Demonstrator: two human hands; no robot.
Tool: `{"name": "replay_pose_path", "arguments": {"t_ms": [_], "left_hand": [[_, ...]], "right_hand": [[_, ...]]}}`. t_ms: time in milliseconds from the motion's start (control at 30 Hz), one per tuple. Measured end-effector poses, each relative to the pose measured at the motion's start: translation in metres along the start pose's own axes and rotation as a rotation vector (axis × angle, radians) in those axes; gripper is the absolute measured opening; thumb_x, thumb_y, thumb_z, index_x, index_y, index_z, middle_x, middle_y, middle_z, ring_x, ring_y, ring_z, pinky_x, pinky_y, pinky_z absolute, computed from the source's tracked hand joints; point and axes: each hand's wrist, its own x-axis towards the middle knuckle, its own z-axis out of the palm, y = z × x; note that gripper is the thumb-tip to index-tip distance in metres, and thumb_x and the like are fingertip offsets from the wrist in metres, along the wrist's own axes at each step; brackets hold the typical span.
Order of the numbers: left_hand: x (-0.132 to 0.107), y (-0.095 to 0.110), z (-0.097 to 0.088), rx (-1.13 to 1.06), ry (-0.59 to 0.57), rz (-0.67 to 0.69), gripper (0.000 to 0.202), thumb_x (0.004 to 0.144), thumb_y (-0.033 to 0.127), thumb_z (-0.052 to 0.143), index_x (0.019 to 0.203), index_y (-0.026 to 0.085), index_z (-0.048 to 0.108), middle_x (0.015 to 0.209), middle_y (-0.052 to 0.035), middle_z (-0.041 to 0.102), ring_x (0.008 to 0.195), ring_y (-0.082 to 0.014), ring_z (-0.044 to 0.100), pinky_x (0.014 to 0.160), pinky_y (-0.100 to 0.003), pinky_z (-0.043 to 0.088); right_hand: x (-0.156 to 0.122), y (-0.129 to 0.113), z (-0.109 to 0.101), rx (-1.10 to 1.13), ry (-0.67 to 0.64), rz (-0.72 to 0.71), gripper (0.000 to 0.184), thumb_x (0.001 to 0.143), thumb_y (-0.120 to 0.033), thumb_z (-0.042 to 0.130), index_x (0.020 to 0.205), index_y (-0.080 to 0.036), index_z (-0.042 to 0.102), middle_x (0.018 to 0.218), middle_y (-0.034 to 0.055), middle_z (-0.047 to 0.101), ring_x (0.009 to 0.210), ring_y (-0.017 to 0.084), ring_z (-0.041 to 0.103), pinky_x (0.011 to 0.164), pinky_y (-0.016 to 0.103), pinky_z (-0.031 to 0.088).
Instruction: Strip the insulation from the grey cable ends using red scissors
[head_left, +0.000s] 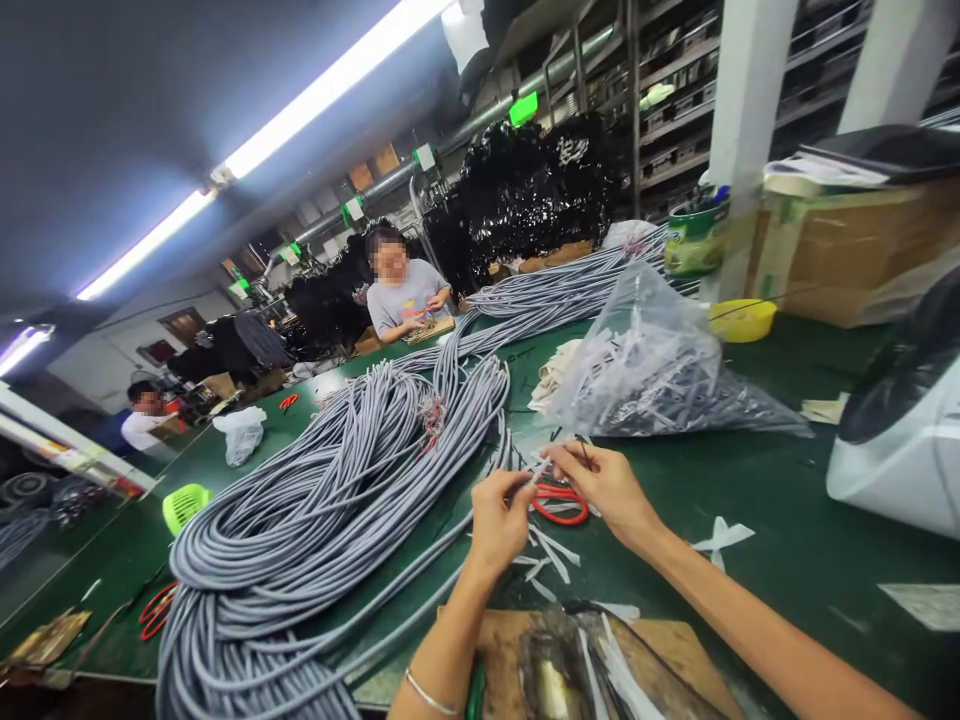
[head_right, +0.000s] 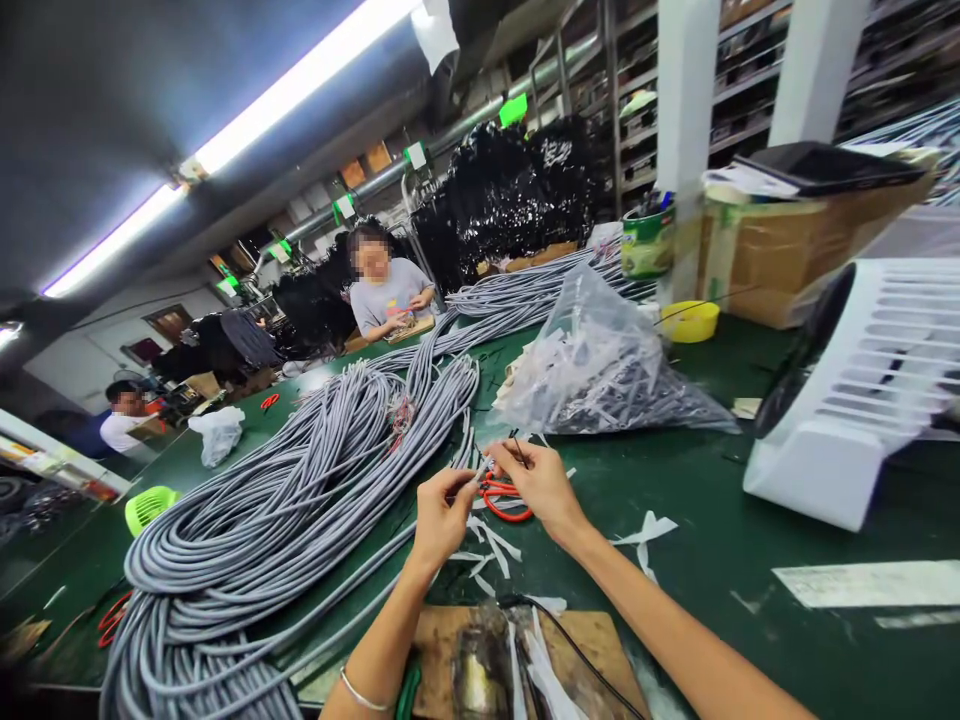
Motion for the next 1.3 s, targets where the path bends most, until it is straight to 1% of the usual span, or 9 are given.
{"name": "replay_pose_path", "arguments": {"t_ms": [100, 267, 533, 733, 867, 967, 1033, 1167, 1300], "left_hand": [[-0.003, -0.001, 0.003, -0.025, -0.010, -0.023, 0.017, 0.074, 0.015, 0.057, 0.079, 0.014, 0.073, 0.067, -0.0059, 0.068, 0.059, -0.0154, 0.059, 0.057, -0.024, 0.046], [-0.006, -0.006, 0.007, -0.084, -0.007, -0.092, 0.017, 0.074, 0.021, 0.059, 0.081, 0.014, 0.074, 0.068, -0.0067, 0.070, 0.060, -0.0164, 0.061, 0.054, -0.024, 0.047], [-0.005, -0.003, 0.011, -0.215, 0.027, -0.208, 0.023, 0.072, 0.027, 0.062, 0.081, 0.009, 0.073, 0.054, -0.0033, 0.065, 0.038, -0.0091, 0.048, 0.039, -0.020, 0.040], [-0.005, 0.001, 0.008, -0.185, 0.042, -0.212, 0.015, 0.066, 0.017, 0.066, 0.079, 0.013, 0.074, 0.069, -0.0062, 0.072, 0.055, -0.0137, 0.061, 0.051, -0.022, 0.049], [-0.003, 0.005, 0.006, -0.103, 0.070, -0.155, 0.015, 0.064, 0.012, 0.067, 0.077, 0.016, 0.074, 0.073, -0.0060, 0.073, 0.063, -0.0164, 0.065, 0.061, -0.025, 0.052], [-0.002, 0.006, 0.006, -0.087, 0.073, -0.144, 0.014, 0.063, 0.013, 0.068, 0.075, 0.016, 0.074, 0.072, -0.0059, 0.073, 0.063, -0.0172, 0.065, 0.062, -0.027, 0.053], [-0.001, 0.004, 0.005, -0.076, 0.061, -0.144, 0.013, 0.063, 0.017, 0.067, 0.074, 0.015, 0.074, 0.070, -0.0065, 0.073, 0.063, -0.0184, 0.066, 0.062, -0.028, 0.054], [0.002, -0.008, 0.004, 0.009, 0.027, -0.123, 0.023, 0.063, 0.033, 0.066, 0.072, 0.014, 0.074, 0.066, -0.0081, 0.072, 0.060, -0.0218, 0.065, 0.060, -0.031, 0.053], [0.010, -0.017, 0.002, 0.011, -0.039, -0.116, 0.036, 0.060, 0.045, 0.065, 0.075, 0.013, 0.075, 0.070, -0.0101, 0.073, 0.063, -0.0258, 0.067, 0.061, -0.034, 0.054]], "right_hand": [[-0.003, -0.002, 0.000, 0.029, -0.031, 0.026, 0.058, 0.047, -0.074, 0.062, 0.053, -0.017, 0.058, 0.052, 0.0030, 0.057, 0.050, 0.014, 0.052, 0.050, 0.026, 0.047], [-0.004, 0.000, 0.001, 0.034, -0.054, 0.066, 0.059, 0.044, -0.075, 0.063, 0.053, -0.017, 0.059, 0.054, 0.0053, 0.061, 0.051, 0.016, 0.055, 0.053, 0.029, 0.049], [-0.004, 0.006, 0.004, 0.013, -0.053, 0.091, 0.062, 0.043, -0.078, 0.060, 0.056, -0.017, 0.060, 0.051, 0.0039, 0.060, 0.050, 0.017, 0.057, 0.055, 0.030, 0.049], [-0.004, 0.005, 0.003, 0.005, -0.052, 0.087, 0.059, 0.044, -0.077, 0.061, 0.049, -0.018, 0.058, 0.052, 0.0050, 0.061, 0.053, 0.017, 0.057, 0.056, 0.029, 0.048], [-0.001, 0.008, 0.000, 0.034, -0.031, 0.101, 0.059, 0.049, -0.076, 0.059, 0.051, -0.018, 0.055, 0.054, 0.0043, 0.060, 0.051, 0.015, 0.055, 0.050, 0.026, 0.046], [0.002, 0.010, -0.002, 0.041, -0.027, 0.104, 0.057, 0.054, -0.075, 0.058, 0.055, -0.018, 0.055, 0.052, 0.0020, 0.058, 0.050, 0.014, 0.055, 0.049, 0.026, 0.046], [0.003, 0.012, -0.002, 0.025, -0.031, 0.108, 0.052, 0.061, -0.069, 0.058, 0.059, -0.017, 0.057, 0.052, 0.0005, 0.057, 0.051, 0.014, 0.055, 0.050, 0.026, 0.046], [0.009, 0.017, 0.001, -0.035, -0.028, 0.152, 0.030, 0.085, -0.041, 0.054, 0.078, -0.013, 0.060, 0.067, -0.0021, 0.060, 0.058, 0.009, 0.057, 0.057, 0.026, 0.049], [0.019, 0.024, 0.000, -0.048, -0.006, 0.192, 0.026, 0.088, -0.036, 0.051, 0.096, -0.013, 0.059, 0.085, 0.0013, 0.062, 0.068, 0.011, 0.059, 0.061, 0.028, 0.051]]}}
